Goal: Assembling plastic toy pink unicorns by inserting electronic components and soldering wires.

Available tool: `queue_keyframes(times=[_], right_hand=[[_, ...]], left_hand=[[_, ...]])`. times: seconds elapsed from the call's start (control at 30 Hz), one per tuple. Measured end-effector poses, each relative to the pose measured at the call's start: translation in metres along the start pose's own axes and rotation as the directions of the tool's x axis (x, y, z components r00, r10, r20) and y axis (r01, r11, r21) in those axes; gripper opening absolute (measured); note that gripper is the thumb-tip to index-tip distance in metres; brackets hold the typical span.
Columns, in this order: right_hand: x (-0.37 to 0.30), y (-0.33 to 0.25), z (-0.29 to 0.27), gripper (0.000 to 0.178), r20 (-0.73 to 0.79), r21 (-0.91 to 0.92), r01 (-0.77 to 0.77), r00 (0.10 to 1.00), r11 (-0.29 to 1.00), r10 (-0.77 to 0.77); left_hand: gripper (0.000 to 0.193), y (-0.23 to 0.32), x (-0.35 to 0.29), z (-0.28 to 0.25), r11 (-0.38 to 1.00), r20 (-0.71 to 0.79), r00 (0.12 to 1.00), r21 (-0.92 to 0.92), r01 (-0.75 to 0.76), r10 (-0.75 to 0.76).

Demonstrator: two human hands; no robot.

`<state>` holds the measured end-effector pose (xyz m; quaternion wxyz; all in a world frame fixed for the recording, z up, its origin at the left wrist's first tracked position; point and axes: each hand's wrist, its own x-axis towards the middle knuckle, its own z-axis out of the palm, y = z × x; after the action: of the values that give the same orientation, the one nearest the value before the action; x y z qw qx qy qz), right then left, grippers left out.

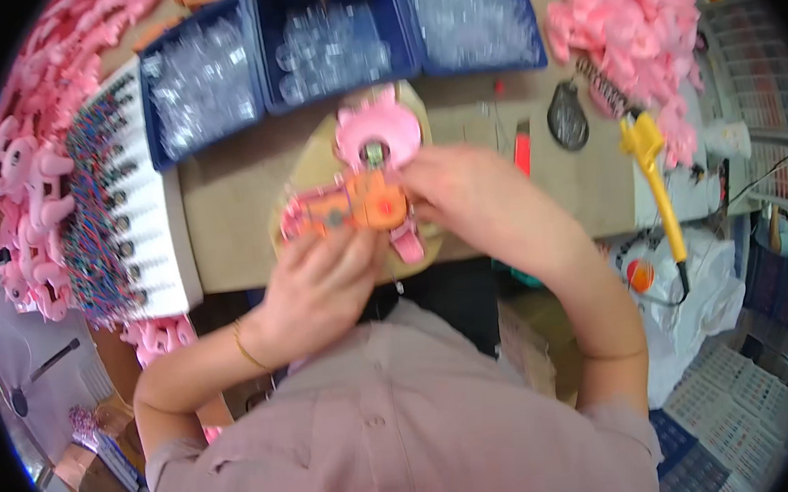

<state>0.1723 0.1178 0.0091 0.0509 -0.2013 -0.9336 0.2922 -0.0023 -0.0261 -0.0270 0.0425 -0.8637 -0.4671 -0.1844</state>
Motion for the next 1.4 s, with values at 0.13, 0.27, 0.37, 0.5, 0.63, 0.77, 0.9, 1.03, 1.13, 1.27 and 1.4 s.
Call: queue_keyframes(times=[0.13, 0.27, 0.37, 0.5, 0.63, 0.77, 0.9, 1.03, 1.13, 1.27, 1.4], right_hand=[[0.012, 0.019, -0.014, 0.015, -0.065, 0.059, -0.188, 0.979, 0.980, 0.191], [0.086, 0.030, -0.016, 0.013, -0.361, -0.456, 0.046, 0.904, 0.889, -0.231], [0.117, 0.079, -0.008, 0.013, -0.074, -0.802, 0.003, 0.992, 0.597, -0.104], [0.117, 0.077, -0.014, 0.014, -0.056, -0.695, 0.042, 0.992, 0.718, -0.113], [0.099, 0.051, -0.019, 0.015, -0.363, -0.426, -0.153, 0.932, 0.892, -0.013], [0.073, 0.040, -0.009, 0.010, -0.597, -0.038, -0.176, 0.793, 0.984, 0.119], [0.035, 0.030, 0.001, 0.019, -0.528, 0.363, -0.238, 0.744, 0.901, 0.409], [0.024, 0.047, -0.001, 0.027, -0.536, 0.500, -0.120, 0.735, 0.858, 0.416], [0.034, 0.039, -0.004, 0.031, -0.519, 0.588, -0.105, 0.711, 0.802, 0.474], [0.049, 0.016, 0.000, 0.037, -0.375, 0.704, -0.148, 0.753, 0.695, 0.540], [0.055, 0.019, 0.008, 0.032, -0.387, 0.688, -0.091, 0.793, 0.720, 0.470]], left_hand=[[0.031, 0.000, -0.008, 0.004, 0.998, -0.008, 0.999, 0.050, -0.033, 0.034], [0.036, 0.007, -0.009, -0.008, 1.000, 0.025, 1.000, -0.018, 0.005, -0.005], [0.052, 0.011, -0.009, -0.018, 0.992, 0.131, 0.990, -0.112, 0.059, -0.044], [0.050, -0.035, -0.017, -0.056, 0.908, 0.024, 0.959, -0.315, 0.276, -0.283], [0.033, -0.199, -0.011, -0.081, 0.708, 0.023, 0.723, -0.178, 0.683, -0.691], [0.030, -0.387, -0.064, -0.064, 0.281, -0.436, 0.401, 0.314, 0.907, -0.806], [0.032, -0.430, -0.076, -0.037, 0.071, -0.387, 0.273, 0.463, 0.884, -0.881], [0.038, -0.436, -0.070, -0.054, 0.054, -0.421, 0.090, 0.097, 0.994, -0.903], [0.041, -0.421, -0.062, -0.071, 0.102, -0.582, -0.025, -0.184, 0.978, -0.813], [0.041, -0.421, -0.078, -0.081, 0.211, -0.630, -0.069, -0.359, 0.909, -0.774], [0.038, -0.451, -0.122, -0.077, 0.472, -0.650, -0.205, -0.701, 0.535, -0.732]])
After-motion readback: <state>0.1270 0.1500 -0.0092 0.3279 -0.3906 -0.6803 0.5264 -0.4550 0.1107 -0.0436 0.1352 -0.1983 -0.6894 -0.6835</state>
